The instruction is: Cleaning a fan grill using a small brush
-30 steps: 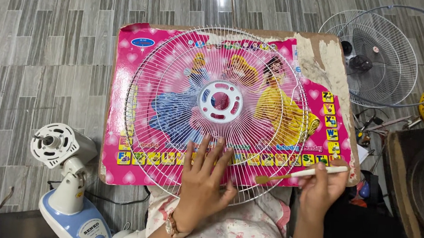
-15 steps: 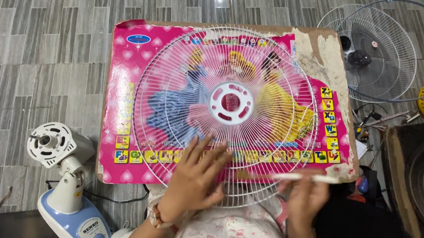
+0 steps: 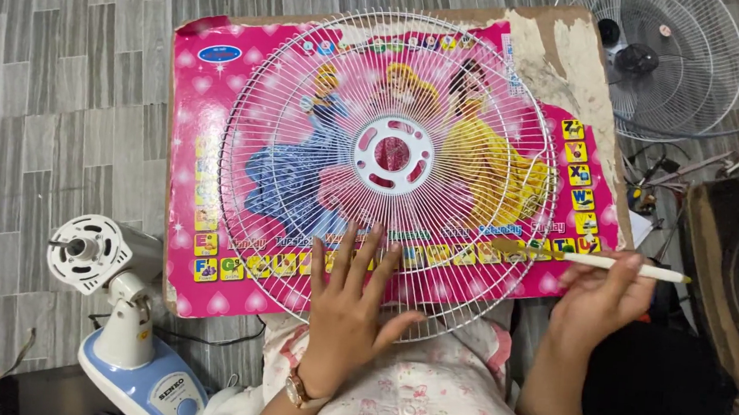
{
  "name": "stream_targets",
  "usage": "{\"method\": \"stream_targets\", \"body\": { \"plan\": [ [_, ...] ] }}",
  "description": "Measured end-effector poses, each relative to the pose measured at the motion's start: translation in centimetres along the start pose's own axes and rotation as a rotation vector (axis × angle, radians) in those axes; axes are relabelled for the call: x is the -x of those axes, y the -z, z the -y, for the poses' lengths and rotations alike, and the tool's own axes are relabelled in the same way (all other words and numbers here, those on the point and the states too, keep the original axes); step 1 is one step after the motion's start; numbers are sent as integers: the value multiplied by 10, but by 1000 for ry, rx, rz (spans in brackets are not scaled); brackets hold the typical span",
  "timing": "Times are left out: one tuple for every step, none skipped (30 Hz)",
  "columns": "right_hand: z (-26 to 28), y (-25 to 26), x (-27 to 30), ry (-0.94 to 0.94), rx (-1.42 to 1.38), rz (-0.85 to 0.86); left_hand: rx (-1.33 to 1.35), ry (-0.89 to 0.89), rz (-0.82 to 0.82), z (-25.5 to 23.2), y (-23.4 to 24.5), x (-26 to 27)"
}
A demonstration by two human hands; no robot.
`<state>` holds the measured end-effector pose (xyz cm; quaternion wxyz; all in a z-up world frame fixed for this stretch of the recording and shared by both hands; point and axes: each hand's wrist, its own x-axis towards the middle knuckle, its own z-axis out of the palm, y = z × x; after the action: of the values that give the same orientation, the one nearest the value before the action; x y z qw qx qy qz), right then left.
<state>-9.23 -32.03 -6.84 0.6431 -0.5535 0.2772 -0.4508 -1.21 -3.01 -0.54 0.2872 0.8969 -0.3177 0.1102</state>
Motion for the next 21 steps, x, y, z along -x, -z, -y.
{"method": "stream_targets", "body": {
  "plan": [
    [-6,2,13,3,4,0,4,1,-1,1,-3,1],
    [-13,5,27,-9,-12,134,-32,-13,-22,2,-6,3],
    [-20,7,43,-26,-27,265,-72,-26,-38,3,-7,6],
    [-16,9,42,-29,-24,264,-70,-25,-35,1,-6,5],
    [-13,10,43,-34,66,324,-72,-22,-18,0,-3,3],
    [-10,10,44,-40,157,383,-74,-19,-2,0,0,2],
    [-10,10,24,-41,156,385,-76,-18,-2,0,0,2],
    [-9,11,4,-19,108,204,-90,-21,-3,0,1,2],
    [-7,12,-17,8,63,20,-98,-27,-5,-1,0,1],
    [-4,4,0,11,66,19,-94,-28,-6,0,0,1],
    [0,-3,16,18,31,124,-102,-32,2,0,0,1],
    [3,-10,31,25,-4,229,-110,-35,10,0,-1,1],
    [1,-4,38,20,-1,225,-107,-35,17,0,-2,2],
    [-2,2,45,-1,30,346,-95,-34,8,0,-3,3],
    [-5,6,52,-23,56,467,-85,-34,-2,1,-3,3],
    [-3,5,34,-27,55,463,-87,-35,5,1,-2,3],
    [-1,3,15,-8,41,259,-86,-34,2,1,-1,2],
    [2,1,-4,10,28,55,-85,-32,0,0,-1,2],
    [2,-3,9,14,31,51,-80,-36,0,0,0,2],
    [3,-8,23,4,39,97,-89,-41,4,0,1,1],
    [3,-12,37,-8,48,146,-99,-43,10,0,2,2]
  ]
}}
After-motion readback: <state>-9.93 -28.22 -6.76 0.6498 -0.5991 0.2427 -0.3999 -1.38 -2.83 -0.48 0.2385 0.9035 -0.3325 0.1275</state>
